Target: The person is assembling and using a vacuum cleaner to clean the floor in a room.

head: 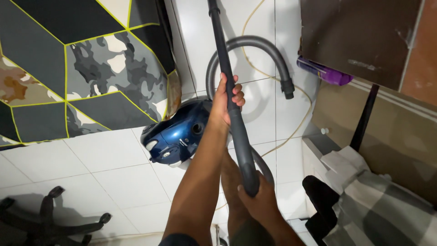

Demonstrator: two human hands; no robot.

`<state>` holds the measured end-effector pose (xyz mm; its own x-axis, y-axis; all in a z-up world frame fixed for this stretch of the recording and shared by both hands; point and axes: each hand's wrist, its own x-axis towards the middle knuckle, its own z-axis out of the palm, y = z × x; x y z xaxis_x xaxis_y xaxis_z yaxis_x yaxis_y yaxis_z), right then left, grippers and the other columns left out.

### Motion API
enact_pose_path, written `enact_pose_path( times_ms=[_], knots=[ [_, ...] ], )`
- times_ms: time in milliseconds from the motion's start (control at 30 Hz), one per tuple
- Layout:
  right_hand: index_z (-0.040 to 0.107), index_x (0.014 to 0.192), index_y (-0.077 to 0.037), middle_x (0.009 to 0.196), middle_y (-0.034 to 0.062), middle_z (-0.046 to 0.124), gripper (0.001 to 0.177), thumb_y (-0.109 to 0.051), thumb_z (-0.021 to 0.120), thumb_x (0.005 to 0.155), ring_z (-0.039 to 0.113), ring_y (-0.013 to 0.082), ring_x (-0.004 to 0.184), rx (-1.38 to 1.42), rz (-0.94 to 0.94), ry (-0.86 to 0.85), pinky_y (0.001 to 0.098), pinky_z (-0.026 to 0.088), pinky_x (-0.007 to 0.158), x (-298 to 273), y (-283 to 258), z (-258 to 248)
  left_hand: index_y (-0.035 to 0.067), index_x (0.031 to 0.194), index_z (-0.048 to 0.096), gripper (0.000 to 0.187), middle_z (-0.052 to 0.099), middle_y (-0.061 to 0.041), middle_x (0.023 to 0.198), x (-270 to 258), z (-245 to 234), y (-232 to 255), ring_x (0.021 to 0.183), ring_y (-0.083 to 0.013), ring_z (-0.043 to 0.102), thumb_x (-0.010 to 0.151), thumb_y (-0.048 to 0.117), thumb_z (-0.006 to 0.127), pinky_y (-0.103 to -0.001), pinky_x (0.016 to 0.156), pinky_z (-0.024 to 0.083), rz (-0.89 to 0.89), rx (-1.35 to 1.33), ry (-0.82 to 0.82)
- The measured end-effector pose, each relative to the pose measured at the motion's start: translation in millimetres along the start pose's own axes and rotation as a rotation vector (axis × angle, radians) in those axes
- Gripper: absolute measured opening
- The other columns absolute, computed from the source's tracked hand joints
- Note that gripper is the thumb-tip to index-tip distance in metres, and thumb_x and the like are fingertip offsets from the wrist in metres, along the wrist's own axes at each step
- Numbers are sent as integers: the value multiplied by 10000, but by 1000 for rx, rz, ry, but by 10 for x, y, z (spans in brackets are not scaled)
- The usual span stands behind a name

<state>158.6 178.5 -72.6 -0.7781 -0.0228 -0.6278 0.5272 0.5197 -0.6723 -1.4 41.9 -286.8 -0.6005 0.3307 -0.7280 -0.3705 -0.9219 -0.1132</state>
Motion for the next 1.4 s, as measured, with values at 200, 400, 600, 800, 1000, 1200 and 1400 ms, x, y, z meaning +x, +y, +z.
enact_pose_path(
  times_ms=[200, 400, 600, 800, 1000, 1200, 1400],
  knots=[
    [576, 1280, -27, 656, 100, 663, 552, -113, 770, 770, 624, 165, 480, 139, 592, -102, 330, 508, 453, 70, -257, -31, 127, 1062, 581, 445, 494, 9, 672, 14, 70, -24, 512, -100, 450, 991, 567, 586, -259, 475, 385, -10, -79, -13],
    [583, 1248, 14, 774, 97, 712, 530, -135, 775, 778, 691, 150, 629, 134, 442, -110, 311, 564, 558, 18, -13, -10, 121, 1078, 590, 433, 507, 0, 686, 54, 39, -21, 517, -97, 454, 1022, 551, 578, -253, 468, 394, -2, -121, -81],
    [615, 1206, 32, 869, 116, 722, 530, -181, 796, 757, 710, 188, 738, 53, 348, -96, 325, 584, 658, 57, 7, 0, 126, 1057, 598, 416, 507, -4, 685, 68, 75, 20, 516, -97, 448, 1018, 539, 575, -250, 476, 392, -16, -121, -61],
    [622, 1188, 28, 899, 122, 722, 522, -189, 806, 752, 698, 184, 796, 78, 431, -104, 335, 578, 701, 22, 119, 70, 118, 1061, 599, 415, 501, -2, 686, 54, 74, 14, 524, -94, 449, 1035, 532, 567, -247, 481, 393, -43, -161, -98],
    [650, 1137, 28, 881, 135, 707, 456, -153, 803, 748, 668, 180, 779, 91, 340, -93, 330, 565, 691, 132, 23, 97, 115, 1070, 592, 410, 507, 0, 708, 105, 48, 39, 536, -91, 452, 1040, 522, 560, -247, 494, 397, -61, -215, -188],
    [656, 1076, 51, 867, 110, 695, 394, -119, 789, 745, 657, 193, 758, 30, 280, -12, 338, 556, 679, 189, 110, 116, 117, 1059, 551, 399, 478, 30, 681, 62, 198, 4, 522, -69, 438, 1024, 511, 602, -223, 465, 379, -10, 12, 66],
    [595, 1259, 24, 847, 93, 700, 588, -133, 769, 721, 653, 198, 735, 70, 263, 27, 342, 561, 669, 280, 417, 98, 74, 1102, 567, 517, 513, 1, 655, -71, 129, -161, 492, -104, 476, 990, 578, 572, -269, 458, 434, 60, 245, 280]
  ],
)
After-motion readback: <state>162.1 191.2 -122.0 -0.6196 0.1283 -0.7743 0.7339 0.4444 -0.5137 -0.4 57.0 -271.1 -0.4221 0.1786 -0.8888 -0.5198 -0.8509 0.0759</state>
